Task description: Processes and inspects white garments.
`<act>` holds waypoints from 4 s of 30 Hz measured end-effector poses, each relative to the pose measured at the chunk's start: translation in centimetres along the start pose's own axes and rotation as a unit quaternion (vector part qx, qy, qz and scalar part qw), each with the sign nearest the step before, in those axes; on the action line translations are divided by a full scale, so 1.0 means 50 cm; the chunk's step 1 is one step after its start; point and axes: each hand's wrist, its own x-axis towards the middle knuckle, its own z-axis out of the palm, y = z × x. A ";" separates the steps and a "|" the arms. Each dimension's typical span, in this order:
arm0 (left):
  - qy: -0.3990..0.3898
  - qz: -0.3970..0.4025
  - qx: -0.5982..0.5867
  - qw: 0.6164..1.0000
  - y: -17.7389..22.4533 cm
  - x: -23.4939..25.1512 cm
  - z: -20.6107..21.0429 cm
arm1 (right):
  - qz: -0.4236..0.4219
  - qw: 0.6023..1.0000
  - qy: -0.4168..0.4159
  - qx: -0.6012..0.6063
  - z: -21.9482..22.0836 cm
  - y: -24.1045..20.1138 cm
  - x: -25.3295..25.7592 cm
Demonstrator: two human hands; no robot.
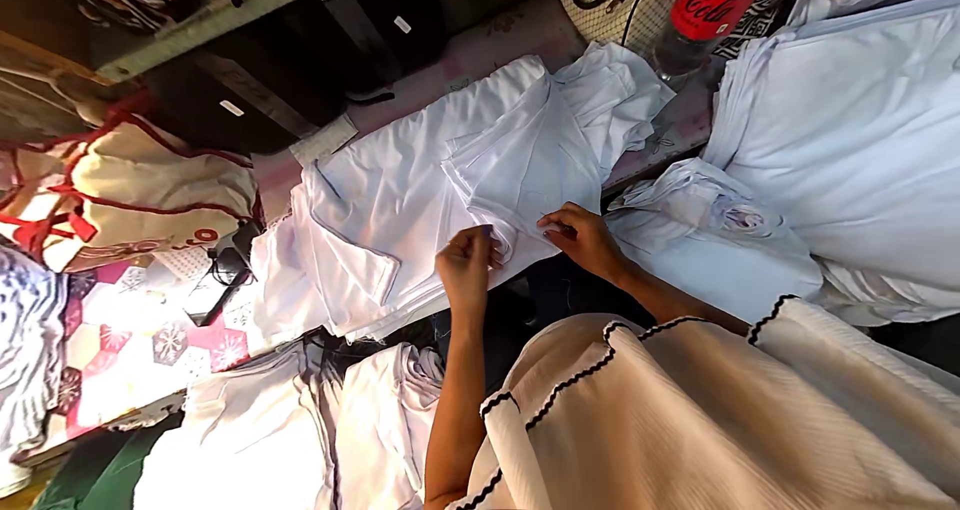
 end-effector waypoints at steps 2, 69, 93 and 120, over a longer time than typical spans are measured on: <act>0.014 0.102 0.101 0.989 -0.013 -0.013 0.044 | 0.061 0.997 0.000 0.041 -0.010 0.000 0.001; 0.069 0.110 0.270 0.954 0.016 0.168 0.037 | 0.035 0.989 -0.015 -0.143 -0.122 0.214 -0.034; -0.097 0.243 0.221 0.940 0.045 0.069 0.071 | -0.026 0.955 0.034 -0.294 -0.092 -0.059 0.068; -0.006 0.159 0.250 0.955 -0.127 0.079 0.039 | 0.281 0.853 -0.222 0.381 0.003 -0.002 0.065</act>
